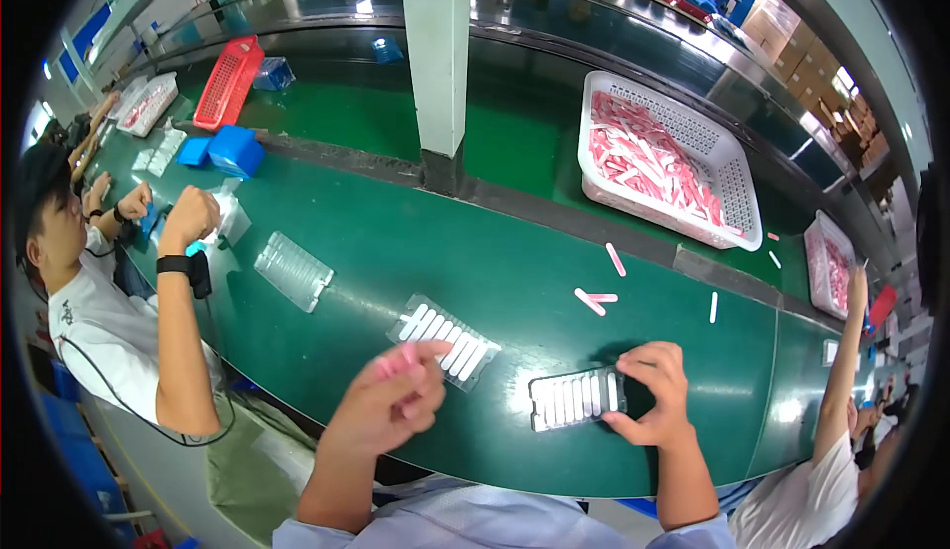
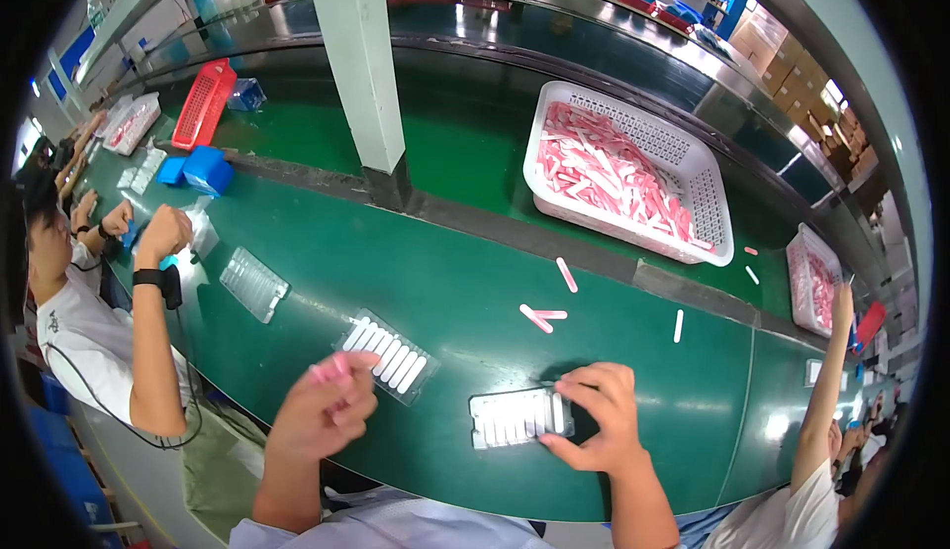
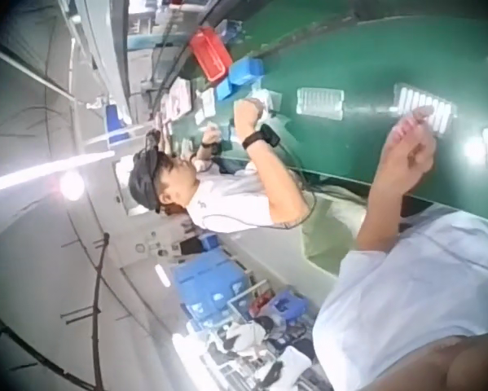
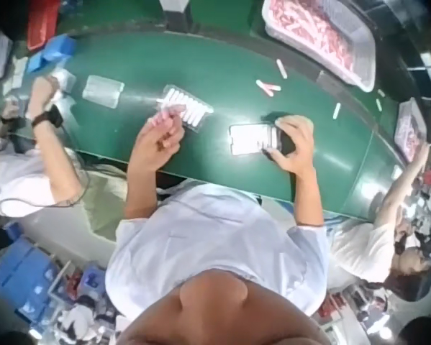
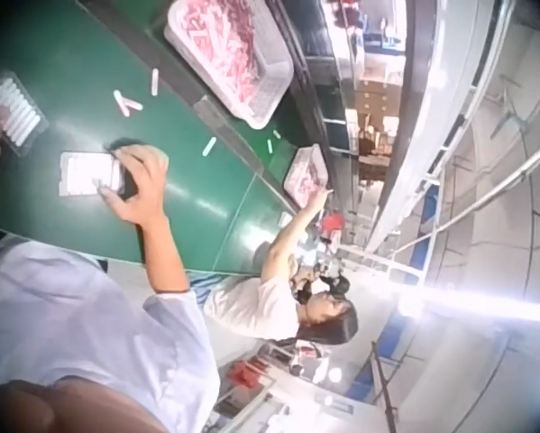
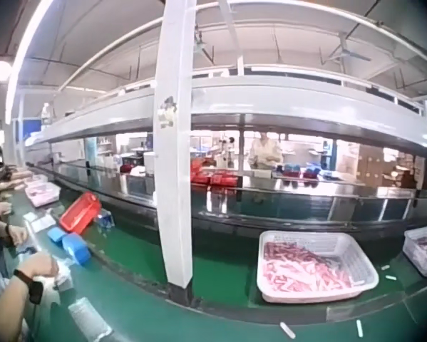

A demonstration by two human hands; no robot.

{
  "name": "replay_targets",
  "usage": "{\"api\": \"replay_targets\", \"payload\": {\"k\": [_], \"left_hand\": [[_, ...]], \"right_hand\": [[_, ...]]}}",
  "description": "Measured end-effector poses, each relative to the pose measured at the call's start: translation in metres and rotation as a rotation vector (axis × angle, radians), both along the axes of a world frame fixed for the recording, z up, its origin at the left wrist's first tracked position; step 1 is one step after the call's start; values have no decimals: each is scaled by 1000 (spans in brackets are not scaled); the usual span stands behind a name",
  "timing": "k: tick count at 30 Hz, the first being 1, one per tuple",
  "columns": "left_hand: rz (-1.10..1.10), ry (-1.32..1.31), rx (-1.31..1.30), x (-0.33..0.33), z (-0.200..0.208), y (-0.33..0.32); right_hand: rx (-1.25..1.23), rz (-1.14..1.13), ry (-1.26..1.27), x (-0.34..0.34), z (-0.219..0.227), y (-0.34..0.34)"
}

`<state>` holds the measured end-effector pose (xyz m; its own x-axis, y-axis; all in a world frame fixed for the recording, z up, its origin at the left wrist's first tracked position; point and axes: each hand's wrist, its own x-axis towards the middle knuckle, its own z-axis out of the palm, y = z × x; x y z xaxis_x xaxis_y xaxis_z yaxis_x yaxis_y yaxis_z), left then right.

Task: The person places small strips one by one into the individual slots of plastic blister packaging trays on a workbench.

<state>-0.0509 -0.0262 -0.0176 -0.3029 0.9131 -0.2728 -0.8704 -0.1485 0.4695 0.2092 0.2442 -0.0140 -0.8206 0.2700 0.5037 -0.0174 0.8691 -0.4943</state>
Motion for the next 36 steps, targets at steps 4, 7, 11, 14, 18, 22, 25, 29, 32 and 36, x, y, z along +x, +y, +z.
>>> {"api": "replay_targets", "payload": {"k": [4,7,11,14,18,22,25,29,32,36], "left_hand": [[-153,-83,4,31,-14,5],[-346,-59,18,43,-12,5],[-536,210,-35,54,-1,18],[-570,339,-21,62,10,24],[-477,161,-113,58,27,24],[-439,309,-90,60,24,26],[-393,241,-64,64,26,35],[-290,204,-4,64,27,42],[-338,287,57,62,27,46],[-326,416,68,62,32,49]], "right_hand": [[42,51,32,-14,14,-23],[-155,130,-129,-30,45,-43],[-560,154,-341,-55,65,-60],[-430,309,-323,-61,59,-60],[-572,249,-152,-50,56,-47],[-374,321,-68,-45,49,-37],[131,421,-28,-40,48,-22],[377,392,87,-43,60,-26],[445,348,108,-41,57,-22],[130,356,89,-43,61,-21]]}}
